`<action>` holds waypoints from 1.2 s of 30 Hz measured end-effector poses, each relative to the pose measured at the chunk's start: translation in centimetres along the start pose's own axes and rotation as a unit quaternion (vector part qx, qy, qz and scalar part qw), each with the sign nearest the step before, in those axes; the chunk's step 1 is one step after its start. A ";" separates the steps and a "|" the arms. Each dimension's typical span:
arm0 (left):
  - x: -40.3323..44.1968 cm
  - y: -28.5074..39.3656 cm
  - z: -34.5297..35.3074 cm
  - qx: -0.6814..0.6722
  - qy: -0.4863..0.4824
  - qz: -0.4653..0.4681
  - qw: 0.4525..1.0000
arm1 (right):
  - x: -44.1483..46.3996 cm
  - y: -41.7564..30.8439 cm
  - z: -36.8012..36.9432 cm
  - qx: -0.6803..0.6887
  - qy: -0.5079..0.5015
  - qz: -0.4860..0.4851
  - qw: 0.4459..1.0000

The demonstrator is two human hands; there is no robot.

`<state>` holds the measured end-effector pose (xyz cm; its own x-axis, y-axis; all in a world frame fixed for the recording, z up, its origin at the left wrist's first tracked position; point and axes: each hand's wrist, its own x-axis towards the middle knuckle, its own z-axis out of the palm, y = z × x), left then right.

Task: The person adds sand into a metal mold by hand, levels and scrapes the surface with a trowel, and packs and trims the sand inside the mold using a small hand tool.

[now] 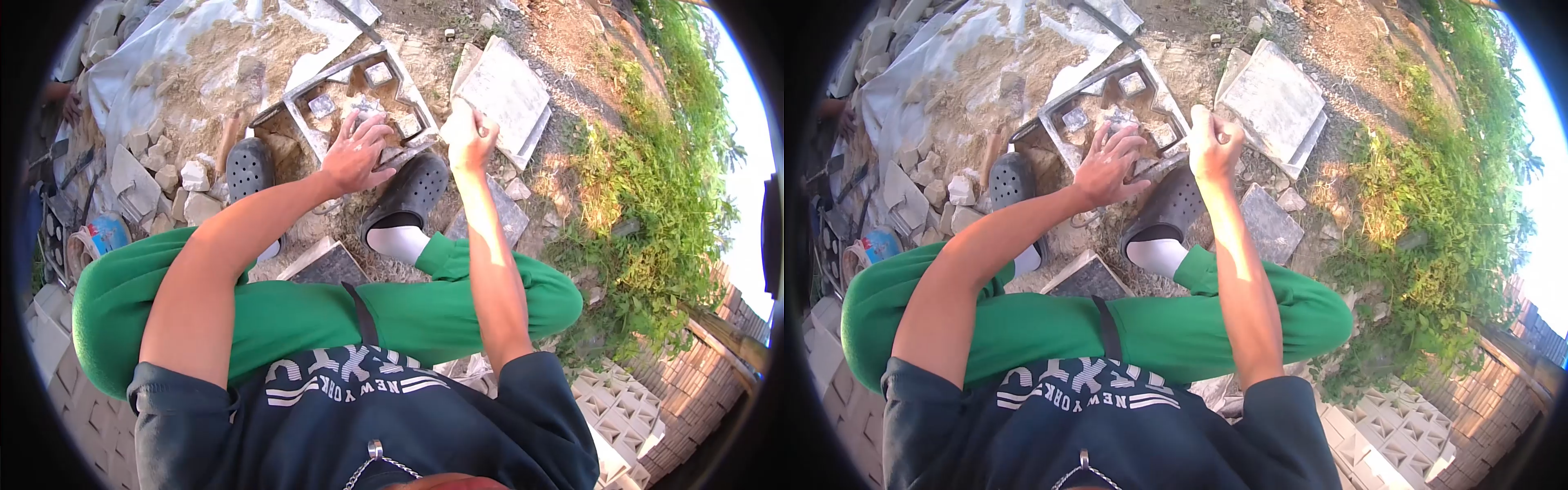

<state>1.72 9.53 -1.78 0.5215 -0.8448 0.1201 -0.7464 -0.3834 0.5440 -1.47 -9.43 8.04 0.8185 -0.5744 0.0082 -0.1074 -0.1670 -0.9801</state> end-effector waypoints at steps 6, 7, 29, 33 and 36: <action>0.2 0.1 0.0 -0.010 0.023 -0.024 0.999 | -0.6 0.1 0.1 0.054 -0.001 -0.010 0.999; 0.3 0.0 -0.3 -0.012 0.019 -0.041 0.999 | -0.1 -1.2 0.2 0.062 0.025 -0.010 0.998; 3.1 -5.4 -3.3 0.119 -0.074 0.081 0.987 | -1.6 0.8 -1.2 0.084 -0.005 -0.054 0.995; 3.5 -5.4 -3.3 0.118 -0.069 0.088 0.987 | -1.4 0.0 -1.5 0.116 0.036 -0.068 0.990; 2.8 -5.4 -3.1 0.103 -0.059 0.087 0.989 | -2.0 1.2 -1.2 0.186 0.014 -0.078 0.979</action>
<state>8.52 10.36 -1.78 0.3344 -0.9379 0.0925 -0.8956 -0.2857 0.3409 -3.97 -9.46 7.11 0.7920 -0.5881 0.1641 0.2346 0.0451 -0.9710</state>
